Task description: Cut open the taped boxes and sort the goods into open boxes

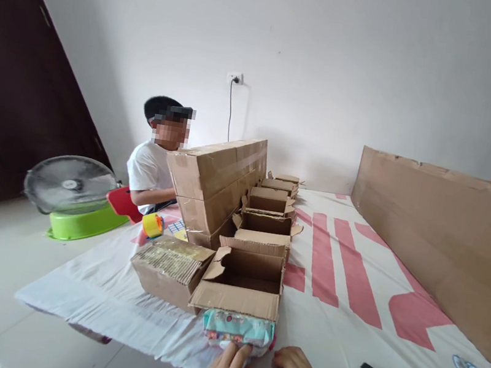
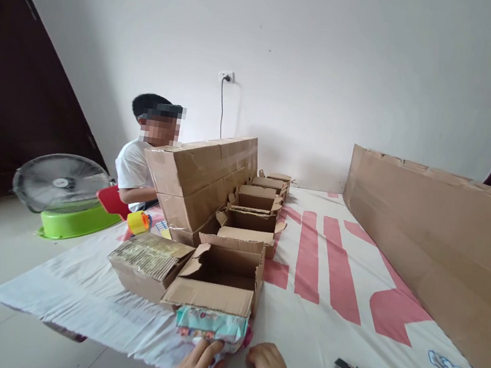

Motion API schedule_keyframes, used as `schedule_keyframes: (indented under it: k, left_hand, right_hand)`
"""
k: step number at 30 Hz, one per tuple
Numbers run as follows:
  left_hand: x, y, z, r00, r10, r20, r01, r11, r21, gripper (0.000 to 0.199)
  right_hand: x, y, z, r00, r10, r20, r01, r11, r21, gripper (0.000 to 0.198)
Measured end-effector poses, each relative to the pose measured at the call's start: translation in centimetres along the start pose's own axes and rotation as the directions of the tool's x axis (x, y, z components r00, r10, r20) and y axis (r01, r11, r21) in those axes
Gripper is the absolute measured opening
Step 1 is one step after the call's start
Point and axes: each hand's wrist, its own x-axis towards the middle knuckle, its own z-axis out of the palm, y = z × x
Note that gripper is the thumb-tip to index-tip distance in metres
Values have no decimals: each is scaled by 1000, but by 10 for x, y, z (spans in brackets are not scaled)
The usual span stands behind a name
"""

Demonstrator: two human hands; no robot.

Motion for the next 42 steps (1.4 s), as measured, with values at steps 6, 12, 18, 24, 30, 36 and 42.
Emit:
schedule_keyframes:
  k: [6, 12, 18, 24, 30, 36, 42]
  left_hand:
    - [8, 0, 8, 995, 32, -91, -27, 998, 62, 26]
    - [-3, -8, 20, 985, 85, -148, -83, 996, 21, 32]
    - [6, -9, 25, 993, 47, -104, -38, 995, 90, 27]
    - [38, -2, 13, 999, -26, 46, 23, 997, 75, 29]
    - [47, 1, 15, 993, -69, 99, 62, 995, 81, 29]
    - [40, 0, 13, 1000, -7, 7, 8, 996, -94, 26]
    - [26, -15, 13, 962, -260, 83, 273, 926, -260, 15]
  right_hand:
    - [1, 3, 3, 1000, 1, 29, 1, 999, -51, 25]
    - [-1, 16, 12, 1000, 8, 28, -6, 998, -67, 33]
    - [-2, 22, 13, 999, -37, 14, 38, 998, -59, 30]
    - [-1, 13, 9, 999, -1, 45, 5, 996, -84, 28]
    - [-1, 12, 8, 999, -10, 47, 15, 994, -108, 26]
    - [-2, 19, 12, 998, -59, 23, 62, 990, -127, 26]
    - [-2, 28, 17, 994, -108, -27, 104, 986, -134, 30]
